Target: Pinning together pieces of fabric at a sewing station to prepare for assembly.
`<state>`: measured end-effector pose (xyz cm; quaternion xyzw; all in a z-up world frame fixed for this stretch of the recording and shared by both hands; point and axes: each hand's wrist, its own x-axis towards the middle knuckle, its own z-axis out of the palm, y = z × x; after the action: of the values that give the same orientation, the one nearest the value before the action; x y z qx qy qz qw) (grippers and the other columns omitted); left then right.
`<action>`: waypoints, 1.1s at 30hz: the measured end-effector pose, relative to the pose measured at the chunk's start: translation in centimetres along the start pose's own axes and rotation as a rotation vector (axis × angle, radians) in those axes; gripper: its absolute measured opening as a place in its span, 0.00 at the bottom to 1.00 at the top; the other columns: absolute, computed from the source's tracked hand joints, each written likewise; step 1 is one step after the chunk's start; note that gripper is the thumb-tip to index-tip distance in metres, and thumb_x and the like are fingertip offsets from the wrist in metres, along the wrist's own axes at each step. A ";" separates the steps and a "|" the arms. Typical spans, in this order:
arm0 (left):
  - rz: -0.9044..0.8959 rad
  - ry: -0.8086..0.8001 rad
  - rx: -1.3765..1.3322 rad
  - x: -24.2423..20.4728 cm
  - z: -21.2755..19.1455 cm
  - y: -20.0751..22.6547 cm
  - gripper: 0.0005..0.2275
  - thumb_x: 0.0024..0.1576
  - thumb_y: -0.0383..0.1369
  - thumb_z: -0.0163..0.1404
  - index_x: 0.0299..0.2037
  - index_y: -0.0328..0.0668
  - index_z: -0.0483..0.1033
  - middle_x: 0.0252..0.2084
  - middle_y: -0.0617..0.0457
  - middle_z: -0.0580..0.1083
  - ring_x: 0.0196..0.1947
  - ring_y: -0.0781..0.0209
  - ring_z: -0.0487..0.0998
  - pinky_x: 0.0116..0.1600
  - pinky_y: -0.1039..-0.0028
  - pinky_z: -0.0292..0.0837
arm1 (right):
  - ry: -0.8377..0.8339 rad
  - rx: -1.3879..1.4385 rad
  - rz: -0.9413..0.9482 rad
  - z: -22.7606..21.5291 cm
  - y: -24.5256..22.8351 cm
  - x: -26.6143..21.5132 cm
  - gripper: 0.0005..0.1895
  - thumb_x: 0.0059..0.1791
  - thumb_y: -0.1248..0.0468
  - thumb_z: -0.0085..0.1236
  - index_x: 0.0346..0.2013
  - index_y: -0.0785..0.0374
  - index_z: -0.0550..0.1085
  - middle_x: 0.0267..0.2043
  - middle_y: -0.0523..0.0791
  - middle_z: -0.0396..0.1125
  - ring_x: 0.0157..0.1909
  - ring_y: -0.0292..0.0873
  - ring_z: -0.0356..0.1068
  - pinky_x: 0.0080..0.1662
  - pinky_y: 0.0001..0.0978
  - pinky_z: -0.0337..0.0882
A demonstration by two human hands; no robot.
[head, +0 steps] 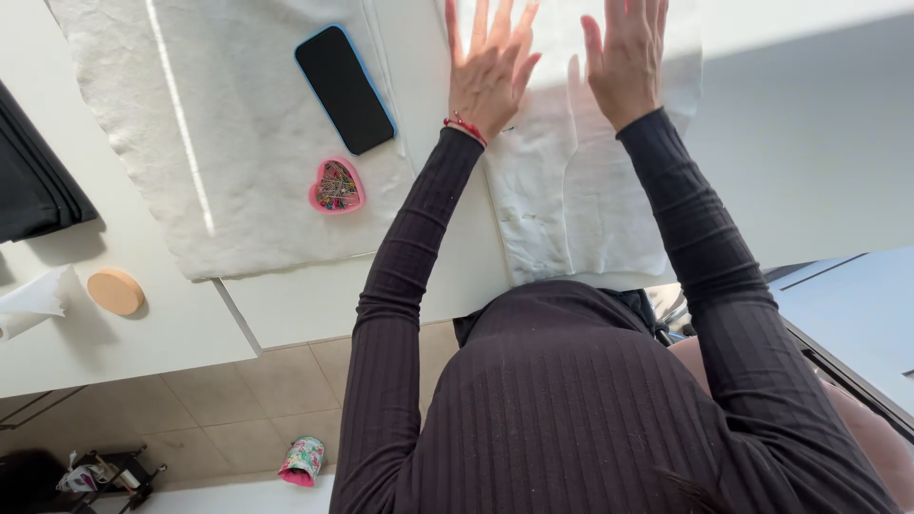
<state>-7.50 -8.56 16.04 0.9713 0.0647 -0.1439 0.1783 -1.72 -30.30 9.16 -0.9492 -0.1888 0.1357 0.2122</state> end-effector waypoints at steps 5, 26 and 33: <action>0.355 0.376 0.053 -2.1 5.9 -1.4 0.27 0.67 0.47 0.50 0.75 0.56 0.57 0.78 0.51 0.50 0.78 0.44 0.44 0.77 0.35 0.38 | 0.005 0.098 -0.243 -0.7 -7.0 -18.6 0.42 0.55 0.58 0.58 0.80 0.58 0.50 0.83 0.53 0.29 0.82 0.60 0.22 0.77 0.64 0.30; 0.302 0.553 0.083 3.9 13.6 13.3 0.28 0.64 0.54 0.46 0.74 0.67 0.54 0.79 0.57 0.42 0.79 0.40 0.36 0.73 0.21 0.32 | 0.143 -0.083 0.063 -7.3 17.5 -18.5 0.34 0.62 0.46 0.41 0.81 0.47 0.51 0.85 0.45 0.32 0.84 0.62 0.25 0.75 0.69 0.23; 0.188 0.177 -0.006 12.4 13.8 15.7 0.24 0.70 0.58 0.43 0.75 0.74 0.56 0.80 0.64 0.46 0.81 0.46 0.40 0.76 0.23 0.27 | 0.121 -0.072 0.177 -8.9 17.5 -16.2 0.35 0.62 0.49 0.44 0.82 0.52 0.51 0.85 0.49 0.31 0.83 0.65 0.24 0.73 0.72 0.22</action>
<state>3.56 -27.23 5.11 0.9814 -0.0107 -0.0403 0.1875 -7.95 -54.81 11.85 -0.9756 -0.0956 0.0897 0.1760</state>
